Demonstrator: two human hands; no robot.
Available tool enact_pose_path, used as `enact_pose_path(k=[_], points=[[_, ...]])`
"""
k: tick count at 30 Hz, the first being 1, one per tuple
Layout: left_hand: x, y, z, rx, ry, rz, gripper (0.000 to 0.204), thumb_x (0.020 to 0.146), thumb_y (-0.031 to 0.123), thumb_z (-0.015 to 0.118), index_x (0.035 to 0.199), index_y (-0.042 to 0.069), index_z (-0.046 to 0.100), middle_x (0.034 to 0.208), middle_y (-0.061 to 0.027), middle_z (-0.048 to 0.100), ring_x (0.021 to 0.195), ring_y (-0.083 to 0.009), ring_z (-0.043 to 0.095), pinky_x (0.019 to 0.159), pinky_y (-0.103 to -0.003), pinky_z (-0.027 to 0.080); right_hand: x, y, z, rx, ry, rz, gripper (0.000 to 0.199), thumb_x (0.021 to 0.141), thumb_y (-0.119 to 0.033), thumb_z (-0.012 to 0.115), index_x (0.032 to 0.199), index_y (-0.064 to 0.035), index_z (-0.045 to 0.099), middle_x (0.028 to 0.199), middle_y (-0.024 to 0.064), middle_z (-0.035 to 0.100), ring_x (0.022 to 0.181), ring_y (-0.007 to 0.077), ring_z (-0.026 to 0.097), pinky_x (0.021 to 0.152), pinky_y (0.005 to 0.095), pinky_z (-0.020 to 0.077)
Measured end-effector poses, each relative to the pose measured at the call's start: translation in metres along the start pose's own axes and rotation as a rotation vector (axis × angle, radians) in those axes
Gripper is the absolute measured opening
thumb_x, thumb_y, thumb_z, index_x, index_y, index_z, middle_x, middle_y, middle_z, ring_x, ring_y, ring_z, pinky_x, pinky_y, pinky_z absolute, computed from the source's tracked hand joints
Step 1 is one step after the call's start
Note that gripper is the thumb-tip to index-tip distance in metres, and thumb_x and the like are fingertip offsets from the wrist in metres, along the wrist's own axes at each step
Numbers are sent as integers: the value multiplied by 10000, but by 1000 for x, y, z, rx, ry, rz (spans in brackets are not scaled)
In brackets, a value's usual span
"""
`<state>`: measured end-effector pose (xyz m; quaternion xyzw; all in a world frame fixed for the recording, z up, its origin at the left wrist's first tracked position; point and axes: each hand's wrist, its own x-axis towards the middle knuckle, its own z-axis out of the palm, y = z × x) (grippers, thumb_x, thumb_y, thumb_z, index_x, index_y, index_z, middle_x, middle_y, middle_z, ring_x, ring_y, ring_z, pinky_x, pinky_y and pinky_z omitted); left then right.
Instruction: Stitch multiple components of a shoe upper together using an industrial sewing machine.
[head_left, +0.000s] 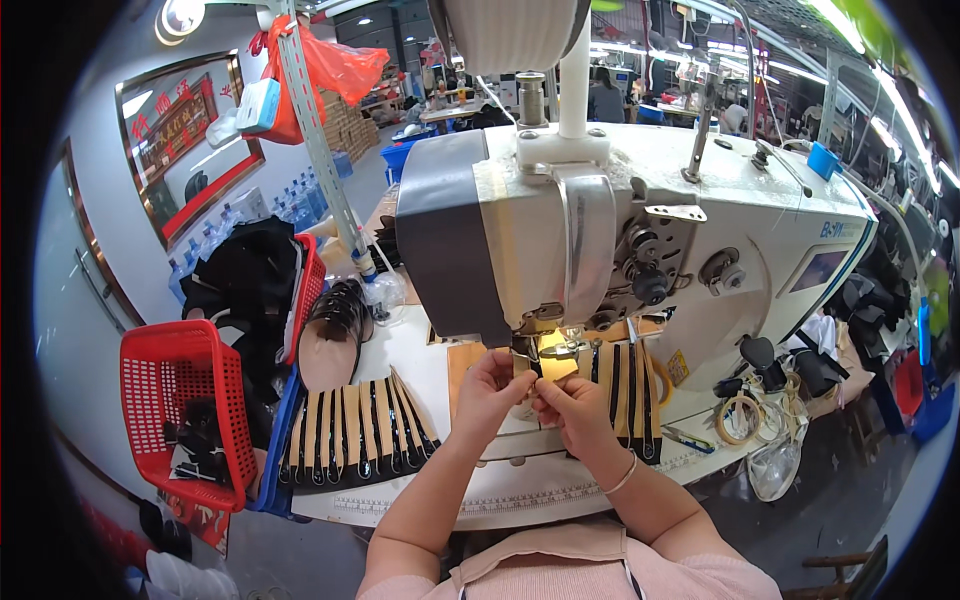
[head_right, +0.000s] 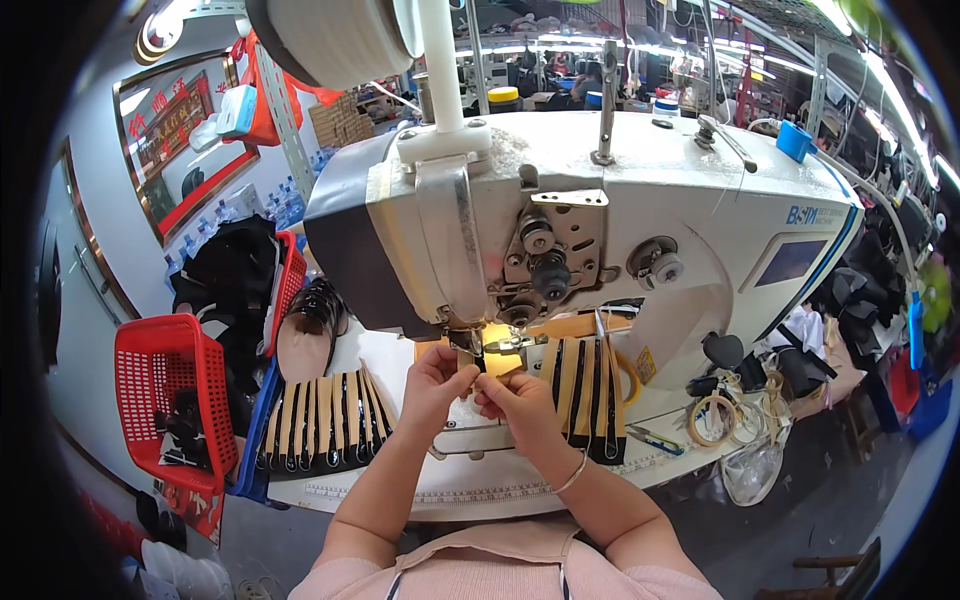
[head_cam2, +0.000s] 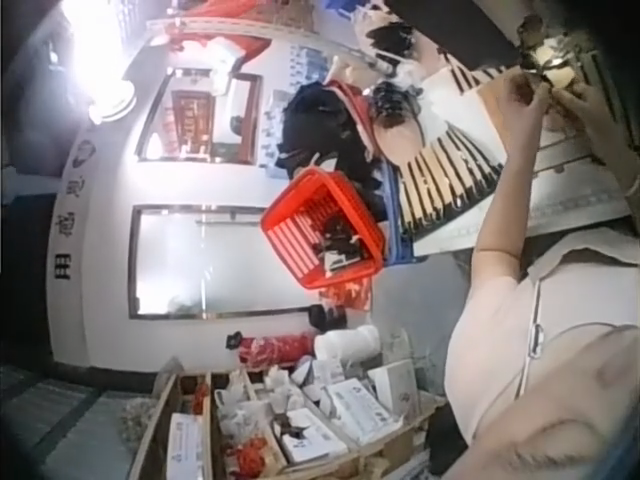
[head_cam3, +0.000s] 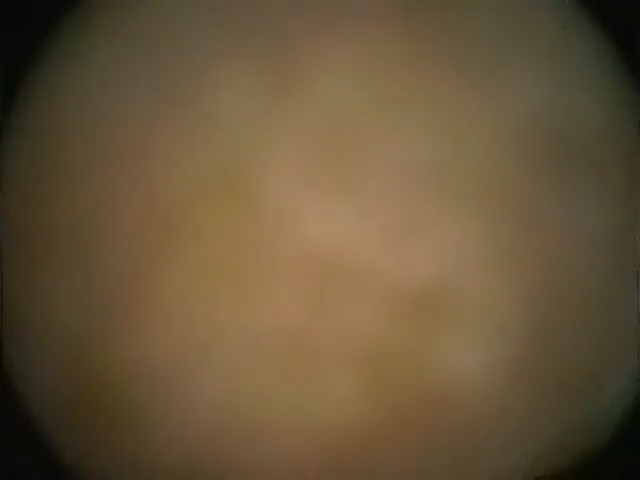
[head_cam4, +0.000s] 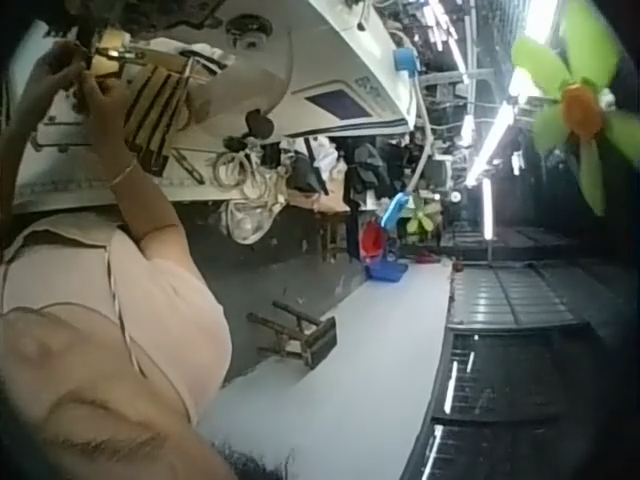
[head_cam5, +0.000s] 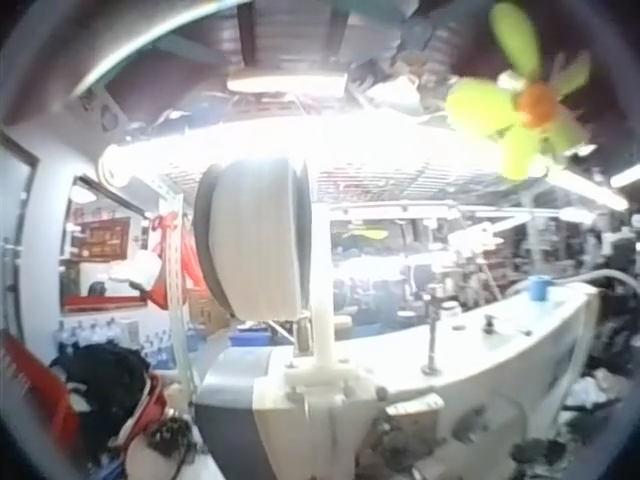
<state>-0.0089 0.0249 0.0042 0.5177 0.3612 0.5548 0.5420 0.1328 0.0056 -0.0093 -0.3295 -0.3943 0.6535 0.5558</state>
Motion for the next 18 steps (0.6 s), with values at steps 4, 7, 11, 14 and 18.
enact_pose_path(k=[4,7,11,14,18], points=[[-1,0,0,-45,-14,7,206,755,22,623,918,18,498,797,-30,570,680,-67,533,591,-203,437,-7,7,-5,-7,-15,9,150,817,-152,606,826,-2,606,707,49,605,588,83,554,537,185,452],[0,-2,1,-30,4,13,215,745,22,629,920,15,504,802,-26,571,679,-65,530,593,-202,431,-15,18,-17,-39,-56,46,147,818,-151,606,829,-5,600,699,49,600,582,86,553,537,189,455],[11,5,-1,40,16,-11,231,729,11,629,929,15,514,797,-18,569,670,-59,520,588,-204,423,-23,31,-30,14,-46,99,140,816,-151,610,833,-13,593,687,41,590,583,90,550,542,199,458],[24,-3,-8,29,9,-4,237,725,10,627,936,17,521,799,-18,573,664,-60,515,585,-202,414,-27,32,-33,33,-37,116,115,816,-133,605,824,-19,589,675,38,579,578,91,543,536,202,453],[27,-14,-11,-30,30,-35,248,720,4,624,947,17,526,863,-38,575,734,-73,520,630,-214,412,-32,33,-36,22,-10,148,92,819,-115,596,827,-24,590,665,36,572,578,92,540,532,204,449]])
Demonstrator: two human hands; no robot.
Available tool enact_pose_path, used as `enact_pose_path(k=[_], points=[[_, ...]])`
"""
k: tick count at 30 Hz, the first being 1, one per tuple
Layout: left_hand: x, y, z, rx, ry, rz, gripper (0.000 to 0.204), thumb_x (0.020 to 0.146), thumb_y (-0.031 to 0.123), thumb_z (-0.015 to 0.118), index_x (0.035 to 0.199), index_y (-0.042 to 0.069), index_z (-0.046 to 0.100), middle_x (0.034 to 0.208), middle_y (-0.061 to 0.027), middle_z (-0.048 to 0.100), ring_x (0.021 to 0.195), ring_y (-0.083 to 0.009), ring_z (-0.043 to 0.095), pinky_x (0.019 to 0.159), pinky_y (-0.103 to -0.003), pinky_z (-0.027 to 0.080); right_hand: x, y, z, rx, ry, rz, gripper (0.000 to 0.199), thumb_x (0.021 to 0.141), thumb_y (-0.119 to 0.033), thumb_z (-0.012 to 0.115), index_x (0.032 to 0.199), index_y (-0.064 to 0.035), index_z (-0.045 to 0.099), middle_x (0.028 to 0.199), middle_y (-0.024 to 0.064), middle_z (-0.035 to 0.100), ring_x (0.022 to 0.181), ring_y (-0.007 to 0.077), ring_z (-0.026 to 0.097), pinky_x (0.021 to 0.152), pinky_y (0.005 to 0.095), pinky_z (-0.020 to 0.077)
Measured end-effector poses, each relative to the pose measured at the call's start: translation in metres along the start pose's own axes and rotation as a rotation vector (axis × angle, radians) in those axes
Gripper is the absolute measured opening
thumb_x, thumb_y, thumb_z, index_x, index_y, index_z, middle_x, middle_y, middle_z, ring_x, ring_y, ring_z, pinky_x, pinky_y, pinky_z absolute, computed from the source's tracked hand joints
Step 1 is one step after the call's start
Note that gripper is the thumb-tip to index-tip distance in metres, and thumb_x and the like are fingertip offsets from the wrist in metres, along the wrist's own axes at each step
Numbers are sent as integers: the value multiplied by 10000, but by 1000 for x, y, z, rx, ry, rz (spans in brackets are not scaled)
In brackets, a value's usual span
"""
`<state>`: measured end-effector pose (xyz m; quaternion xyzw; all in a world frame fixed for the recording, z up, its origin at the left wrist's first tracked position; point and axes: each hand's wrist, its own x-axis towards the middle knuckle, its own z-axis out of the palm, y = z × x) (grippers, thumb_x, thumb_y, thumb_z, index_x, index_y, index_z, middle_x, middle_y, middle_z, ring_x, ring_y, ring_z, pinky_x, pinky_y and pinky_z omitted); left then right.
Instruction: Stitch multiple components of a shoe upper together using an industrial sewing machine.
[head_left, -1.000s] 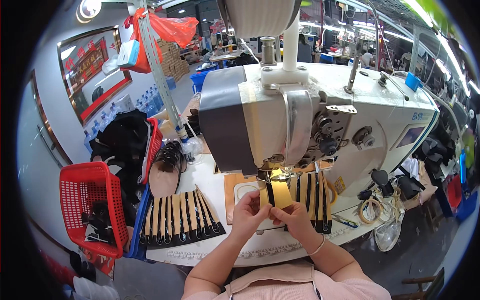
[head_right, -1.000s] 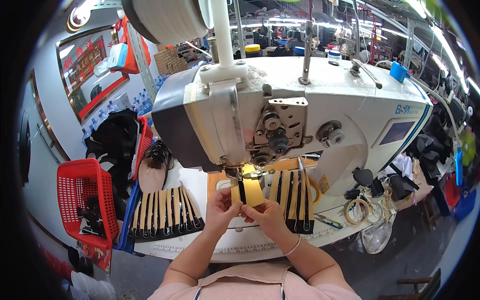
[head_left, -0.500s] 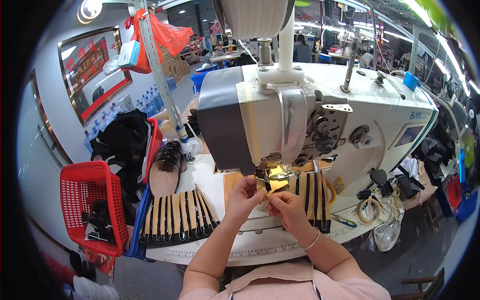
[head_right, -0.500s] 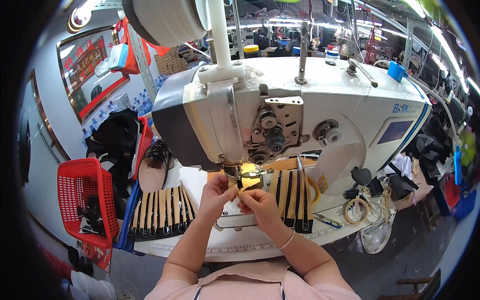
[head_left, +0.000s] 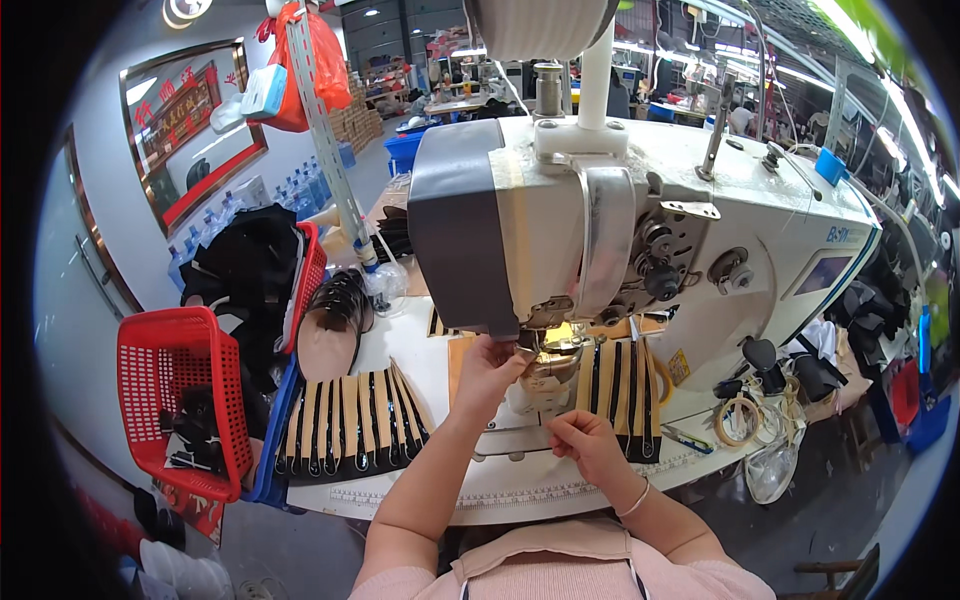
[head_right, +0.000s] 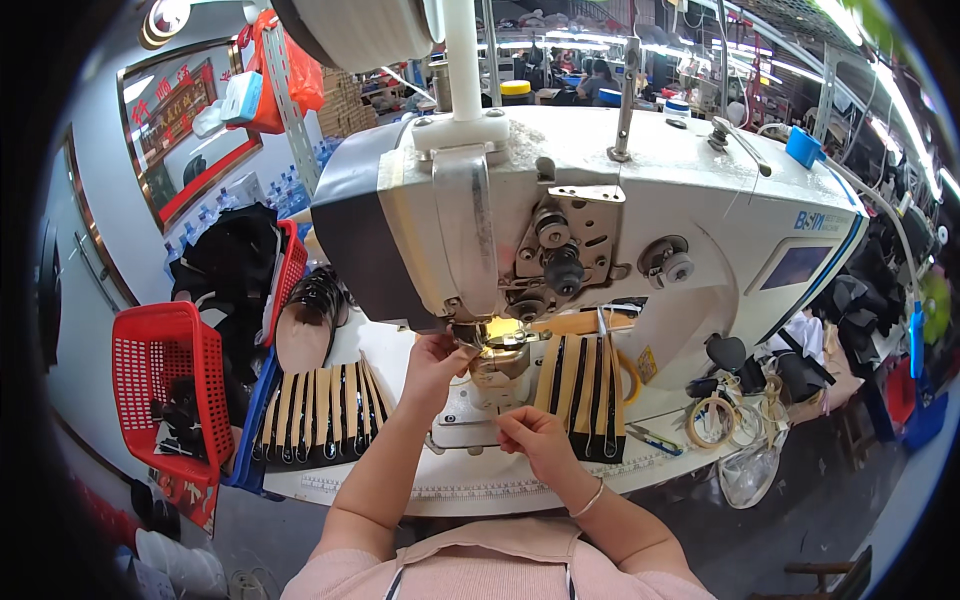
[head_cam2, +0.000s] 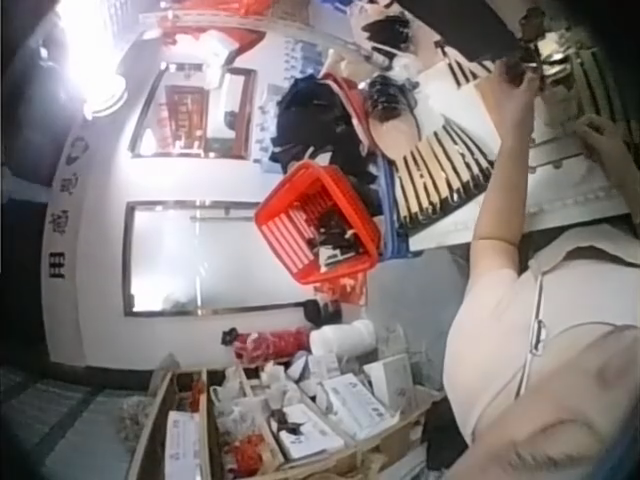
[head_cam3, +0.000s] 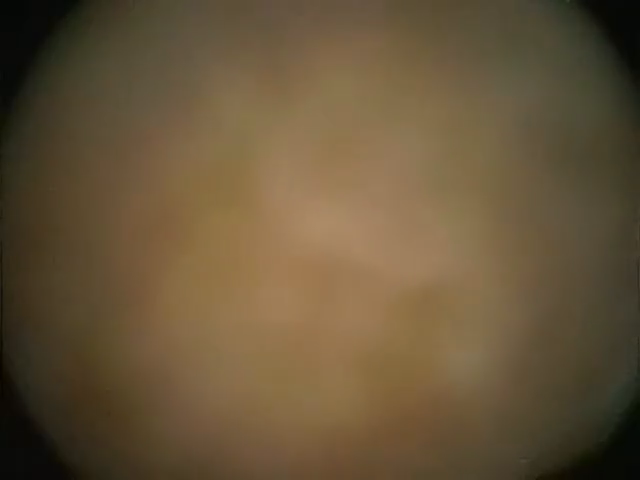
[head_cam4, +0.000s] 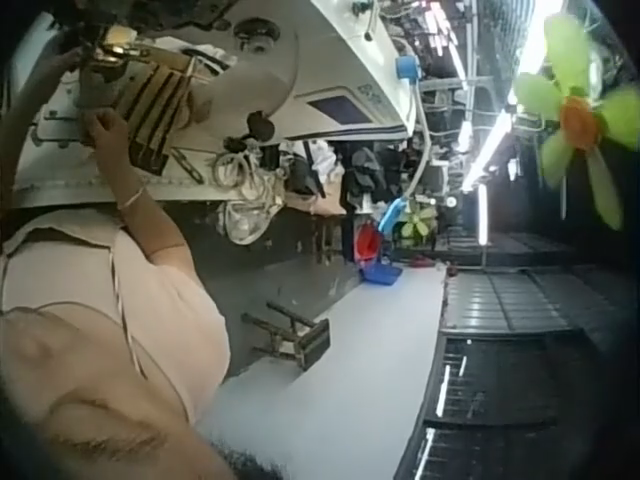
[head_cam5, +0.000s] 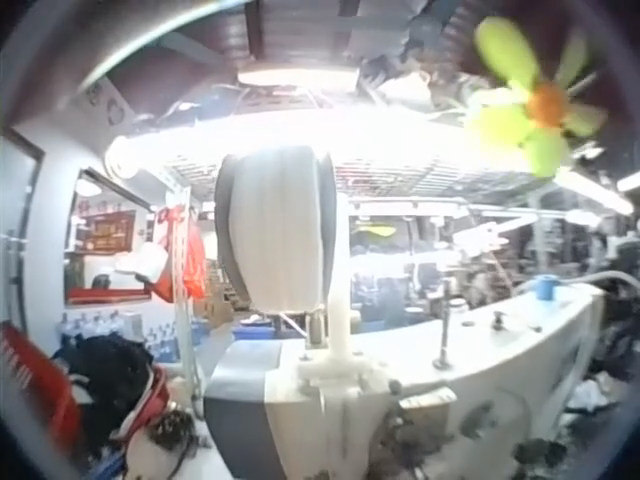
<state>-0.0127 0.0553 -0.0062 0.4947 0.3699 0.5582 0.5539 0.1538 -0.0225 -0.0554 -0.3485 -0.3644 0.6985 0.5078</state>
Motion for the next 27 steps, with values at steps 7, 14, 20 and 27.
enact_pose_path(k=[7,14,20,27], points=[[22,-16,-6,-257,142,-134,328,823,393,485,988,117,548,943,-3,571,842,-115,511,844,-287,323,-5,3,-2,-22,-36,40,127,809,-155,619,828,-31,596,682,36,585,585,94,551,550,203,461],[39,-8,11,-361,-4,-243,372,798,389,556,1083,158,494,965,30,556,922,-110,512,797,-270,367,-19,3,-12,-73,20,65,116,805,-143,615,827,-30,602,688,40,591,597,103,557,564,205,468],[100,-30,-24,-579,-22,182,352,876,215,477,1188,59,432,1081,-53,532,974,-166,541,783,-290,479,-25,-17,-45,-294,197,-108,107,822,-117,579,829,-14,605,685,57,602,599,104,566,566,217,469],[119,-72,-71,-94,103,219,389,868,198,495,1214,41,408,1168,-51,476,1039,-157,488,858,-277,418,-15,-49,-105,-1189,700,-437,371,717,-183,662,1014,13,559,862,156,601,754,286,580,649,355,462]])
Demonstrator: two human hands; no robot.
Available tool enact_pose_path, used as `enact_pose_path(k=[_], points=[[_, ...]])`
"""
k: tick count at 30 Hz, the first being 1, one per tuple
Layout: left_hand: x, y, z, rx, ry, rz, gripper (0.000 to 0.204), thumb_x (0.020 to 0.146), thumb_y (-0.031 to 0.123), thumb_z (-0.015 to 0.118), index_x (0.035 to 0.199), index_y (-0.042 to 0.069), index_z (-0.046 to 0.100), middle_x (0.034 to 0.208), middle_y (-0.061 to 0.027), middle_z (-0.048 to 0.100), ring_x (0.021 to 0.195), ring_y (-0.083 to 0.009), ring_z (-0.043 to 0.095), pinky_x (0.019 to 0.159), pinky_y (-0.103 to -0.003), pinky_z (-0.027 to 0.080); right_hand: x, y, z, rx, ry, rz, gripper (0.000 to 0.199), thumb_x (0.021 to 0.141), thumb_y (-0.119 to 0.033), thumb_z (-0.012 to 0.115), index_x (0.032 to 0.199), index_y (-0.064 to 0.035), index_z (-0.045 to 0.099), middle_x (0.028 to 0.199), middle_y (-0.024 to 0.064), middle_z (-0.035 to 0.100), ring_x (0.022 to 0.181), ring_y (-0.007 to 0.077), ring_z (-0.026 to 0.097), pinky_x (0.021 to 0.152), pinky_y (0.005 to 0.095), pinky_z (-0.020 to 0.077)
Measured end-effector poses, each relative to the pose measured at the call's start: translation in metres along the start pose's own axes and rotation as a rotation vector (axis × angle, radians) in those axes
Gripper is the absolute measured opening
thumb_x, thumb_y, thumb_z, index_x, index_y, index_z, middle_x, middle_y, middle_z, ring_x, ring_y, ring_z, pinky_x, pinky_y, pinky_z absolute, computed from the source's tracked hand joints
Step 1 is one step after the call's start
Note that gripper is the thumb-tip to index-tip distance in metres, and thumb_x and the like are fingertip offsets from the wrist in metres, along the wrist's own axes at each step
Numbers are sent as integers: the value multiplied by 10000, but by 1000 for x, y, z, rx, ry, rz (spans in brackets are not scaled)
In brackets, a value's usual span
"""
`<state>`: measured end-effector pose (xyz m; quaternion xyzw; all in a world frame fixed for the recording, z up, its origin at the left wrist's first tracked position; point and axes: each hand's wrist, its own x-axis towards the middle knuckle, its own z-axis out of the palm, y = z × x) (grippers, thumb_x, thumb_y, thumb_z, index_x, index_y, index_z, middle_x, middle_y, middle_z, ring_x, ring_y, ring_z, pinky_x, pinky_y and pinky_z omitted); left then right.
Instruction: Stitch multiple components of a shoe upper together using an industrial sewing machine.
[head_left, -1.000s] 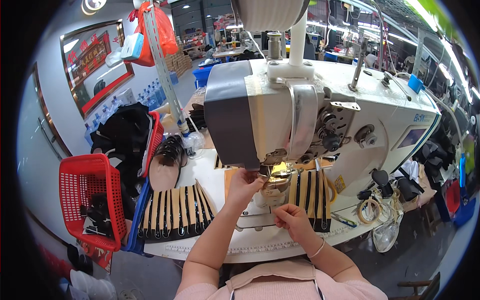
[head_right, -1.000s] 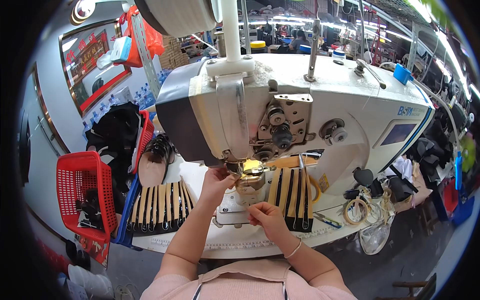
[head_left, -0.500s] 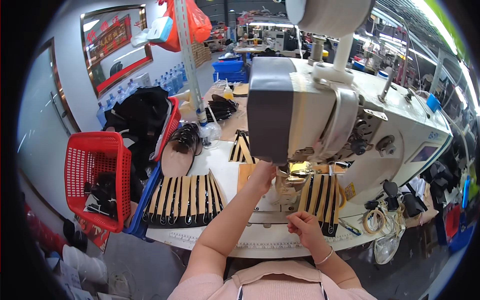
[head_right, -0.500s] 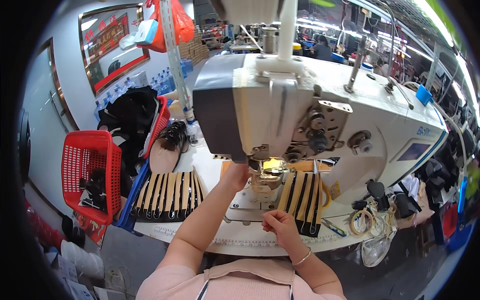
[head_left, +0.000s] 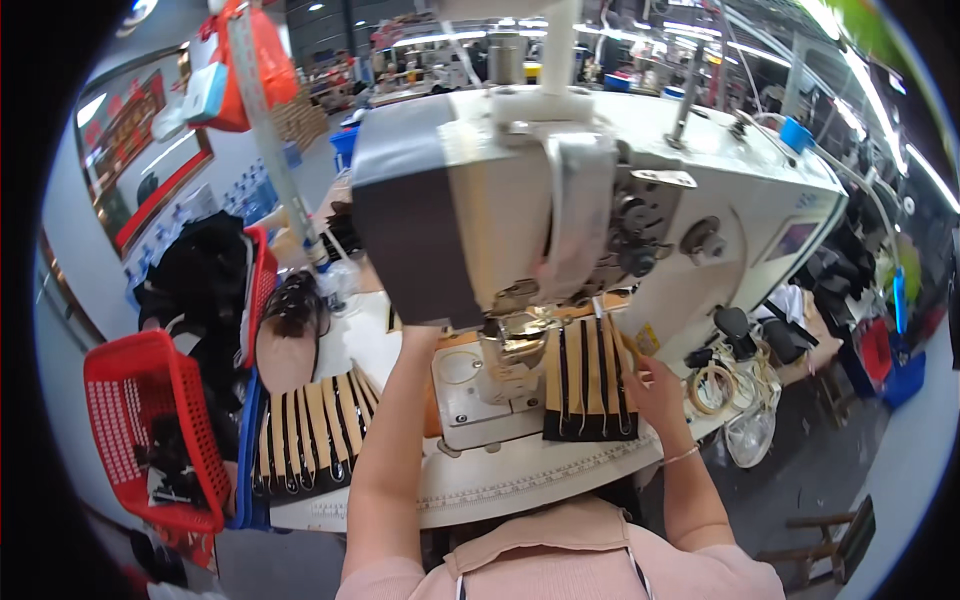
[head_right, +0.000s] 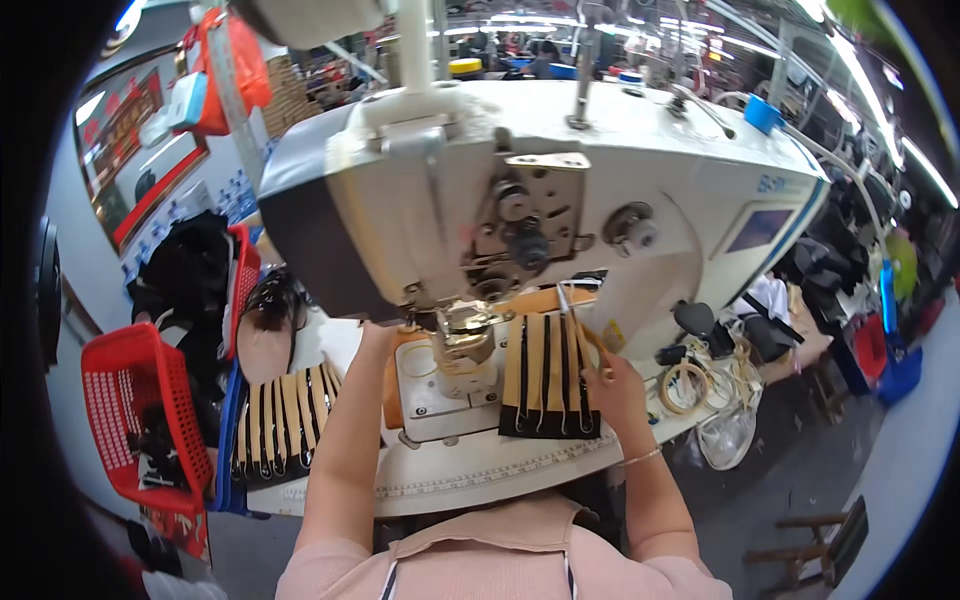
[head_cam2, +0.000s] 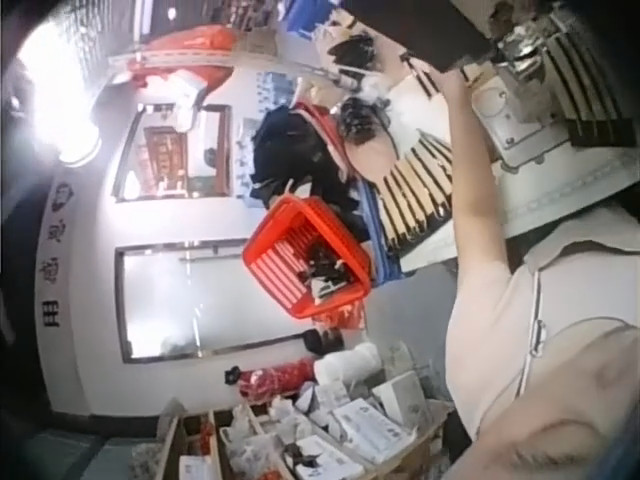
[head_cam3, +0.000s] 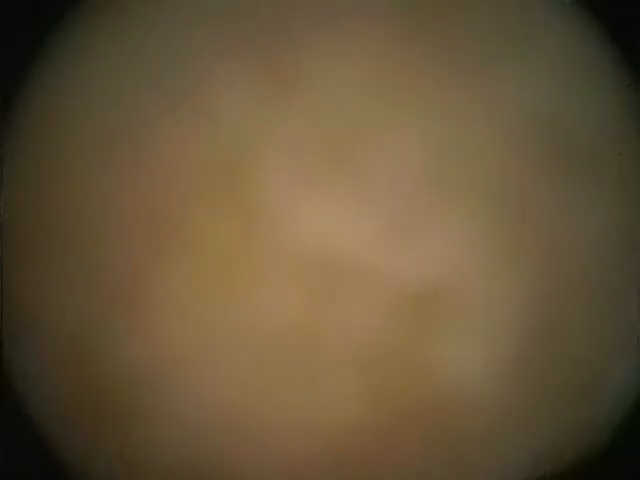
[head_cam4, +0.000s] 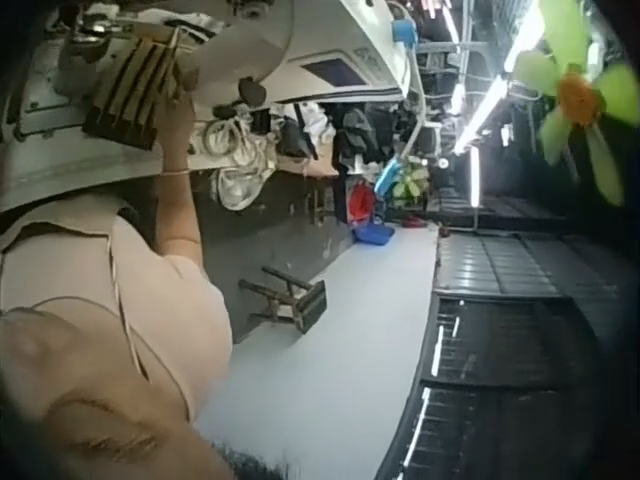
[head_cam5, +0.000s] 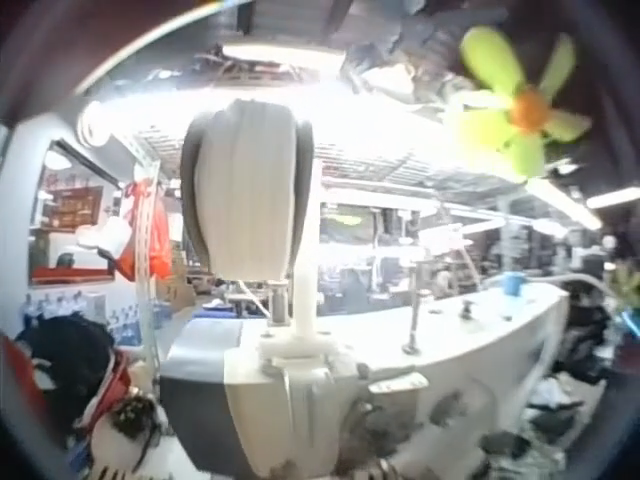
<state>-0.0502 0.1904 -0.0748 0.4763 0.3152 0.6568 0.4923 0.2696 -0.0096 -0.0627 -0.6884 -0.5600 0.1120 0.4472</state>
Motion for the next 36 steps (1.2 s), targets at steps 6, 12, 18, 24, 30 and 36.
enact_pose_path(k=[6,12,18,24,30,36], points=[[-85,37,21,494,196,22,245,826,89,522,1049,-8,491,1015,-63,499,950,-171,483,836,-278,388,30,9,20,-143,27,-220,350,721,-176,626,1023,-10,565,847,174,609,773,325,566,678,382,450],[-162,90,75,655,-231,619,234,702,-32,599,926,22,562,896,-136,568,856,-238,551,757,-300,440,20,-15,-6,526,-312,-4,195,786,-76,593,946,33,576,733,49,610,651,112,562,577,246,441],[-162,125,129,506,-551,394,326,726,135,681,993,3,550,810,-99,569,730,-202,557,658,-285,441,-26,-54,-26,1043,-799,124,201,791,33,572,991,16,563,800,9,584,683,47,533,594,178,428],[-149,127,97,486,-402,-288,216,708,170,708,782,13,580,565,50,475,526,-15,408,465,-180,314,-27,-101,-3,798,-878,68,176,829,-51,564,989,24,567,833,-5,584,693,29,500,615,174,422],[-120,131,66,397,-398,-372,194,762,213,652,684,60,563,645,27,537,586,-41,444,534,-192,345,-29,-120,37,1230,-921,313,130,859,-164,548,876,-37,573,774,-16,573,668,39,520,598,189,440],[-98,136,68,286,-389,-586,185,712,203,695,722,56,583,693,-3,574,639,-79,505,618,-218,386,-29,-146,39,1561,-983,516,196,873,-215,511,951,-36,513,828,57,611,655,118,607,588,238,510]])
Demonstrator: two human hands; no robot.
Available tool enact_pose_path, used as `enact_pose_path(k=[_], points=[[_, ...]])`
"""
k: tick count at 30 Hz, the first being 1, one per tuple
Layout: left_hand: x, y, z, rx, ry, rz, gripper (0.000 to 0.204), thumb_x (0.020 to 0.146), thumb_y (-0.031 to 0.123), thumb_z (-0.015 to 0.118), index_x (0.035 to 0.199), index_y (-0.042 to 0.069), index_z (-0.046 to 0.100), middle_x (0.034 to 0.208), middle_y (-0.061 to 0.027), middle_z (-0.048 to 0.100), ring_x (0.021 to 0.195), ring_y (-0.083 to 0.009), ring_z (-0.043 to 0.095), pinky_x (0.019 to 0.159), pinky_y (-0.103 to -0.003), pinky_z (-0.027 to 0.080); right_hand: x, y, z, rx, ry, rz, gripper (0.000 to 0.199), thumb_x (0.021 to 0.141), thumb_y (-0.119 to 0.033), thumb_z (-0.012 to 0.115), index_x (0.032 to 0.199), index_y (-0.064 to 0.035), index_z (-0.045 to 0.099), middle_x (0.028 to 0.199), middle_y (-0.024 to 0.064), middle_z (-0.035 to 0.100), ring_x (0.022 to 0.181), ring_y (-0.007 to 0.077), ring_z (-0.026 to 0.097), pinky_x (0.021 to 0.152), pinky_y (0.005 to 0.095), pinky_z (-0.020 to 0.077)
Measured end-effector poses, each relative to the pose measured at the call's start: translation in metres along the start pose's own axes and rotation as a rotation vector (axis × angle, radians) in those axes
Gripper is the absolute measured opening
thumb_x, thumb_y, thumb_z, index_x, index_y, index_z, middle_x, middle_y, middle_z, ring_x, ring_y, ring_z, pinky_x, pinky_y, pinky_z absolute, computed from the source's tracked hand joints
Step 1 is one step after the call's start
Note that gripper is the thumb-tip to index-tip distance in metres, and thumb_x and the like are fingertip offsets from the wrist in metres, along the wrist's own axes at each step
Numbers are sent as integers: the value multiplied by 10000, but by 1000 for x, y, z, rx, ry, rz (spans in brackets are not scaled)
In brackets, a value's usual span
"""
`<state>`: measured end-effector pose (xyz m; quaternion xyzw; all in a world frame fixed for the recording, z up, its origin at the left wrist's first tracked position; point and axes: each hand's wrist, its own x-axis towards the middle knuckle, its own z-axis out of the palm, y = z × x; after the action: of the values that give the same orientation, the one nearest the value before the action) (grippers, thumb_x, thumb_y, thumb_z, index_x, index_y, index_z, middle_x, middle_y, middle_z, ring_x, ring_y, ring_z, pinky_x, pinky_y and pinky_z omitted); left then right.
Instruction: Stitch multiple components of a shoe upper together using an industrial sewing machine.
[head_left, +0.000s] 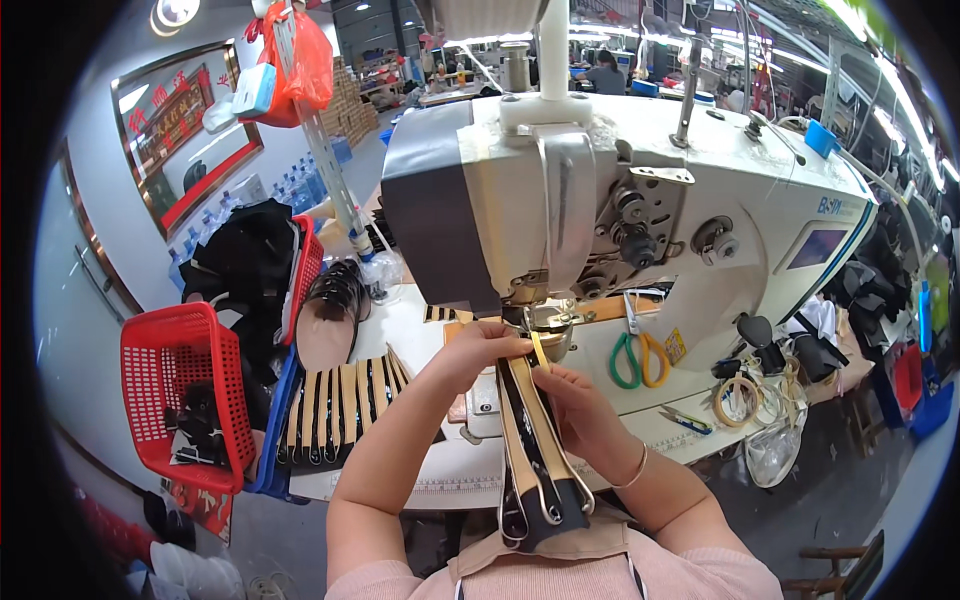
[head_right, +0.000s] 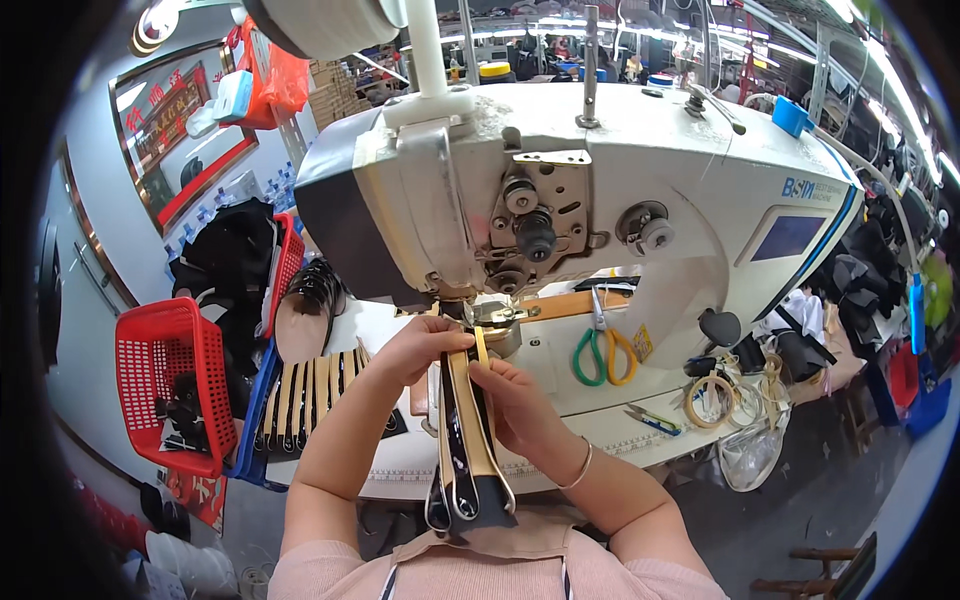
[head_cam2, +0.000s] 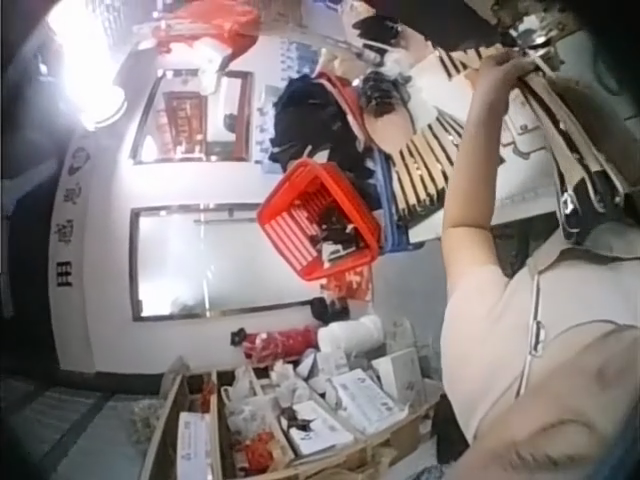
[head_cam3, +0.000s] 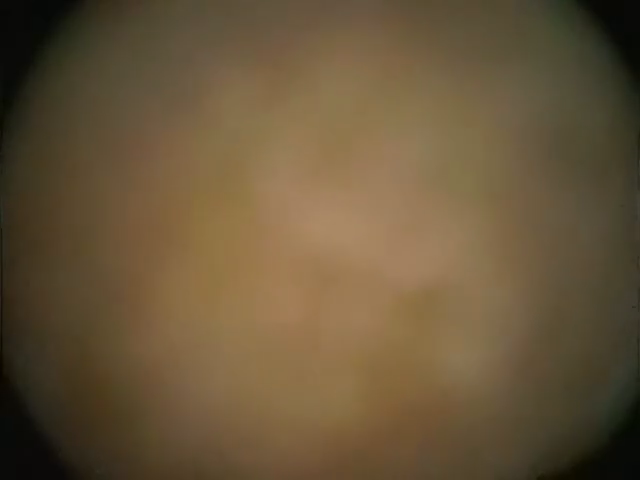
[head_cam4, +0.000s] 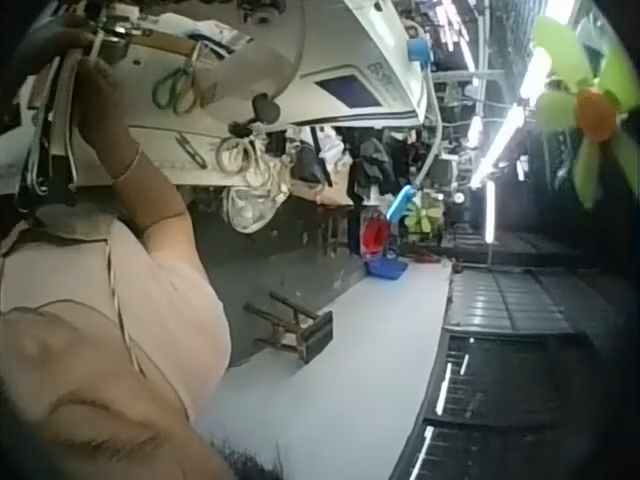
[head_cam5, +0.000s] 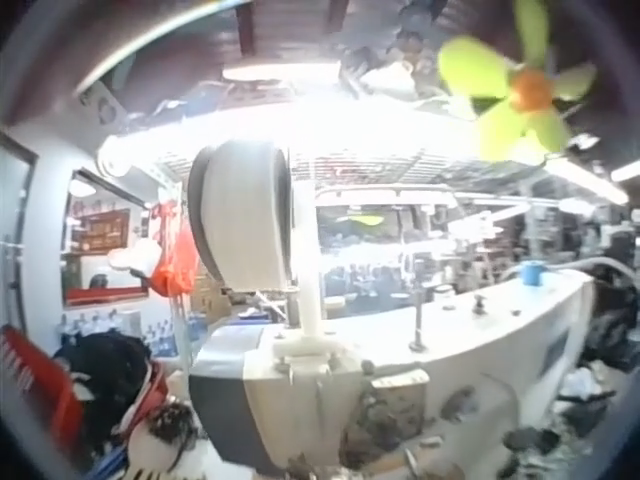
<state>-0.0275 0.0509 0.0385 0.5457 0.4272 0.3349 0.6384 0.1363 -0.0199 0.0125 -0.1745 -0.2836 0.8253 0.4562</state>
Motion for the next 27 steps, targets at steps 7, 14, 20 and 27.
enact_pose_path(k=[7,14,20,27], points=[[10,4,-3,47,-1,5,213,697,157,702,835,21,614,737,-29,599,656,-108,544,626,-242,421,7,2,-4,11,-2,-56,175,873,-215,516,930,-49,519,803,41,610,626,102,592,567,220,500],[17,-1,-10,132,-21,61,236,690,166,718,852,24,621,715,-14,584,643,-87,520,609,-225,407,18,-7,-39,-522,308,-398,185,879,-238,513,896,-54,523,756,25,579,625,94,570,513,214,468],[15,2,-7,114,-7,65,270,684,175,728,879,22,620,729,-11,588,649,-86,522,616,-216,404,32,-40,-36,-582,323,-679,86,869,-141,515,876,-60,487,718,46,542,573,103,530,501,224,450],[16,-1,-10,215,30,14,274,671,202,737,860,40,622,718,3,587,647,-72,521,573,-192,388,18,-42,-21,-524,277,-745,140,867,-135,515,767,-37,505,662,38,555,562,91,525,529,209,438]])
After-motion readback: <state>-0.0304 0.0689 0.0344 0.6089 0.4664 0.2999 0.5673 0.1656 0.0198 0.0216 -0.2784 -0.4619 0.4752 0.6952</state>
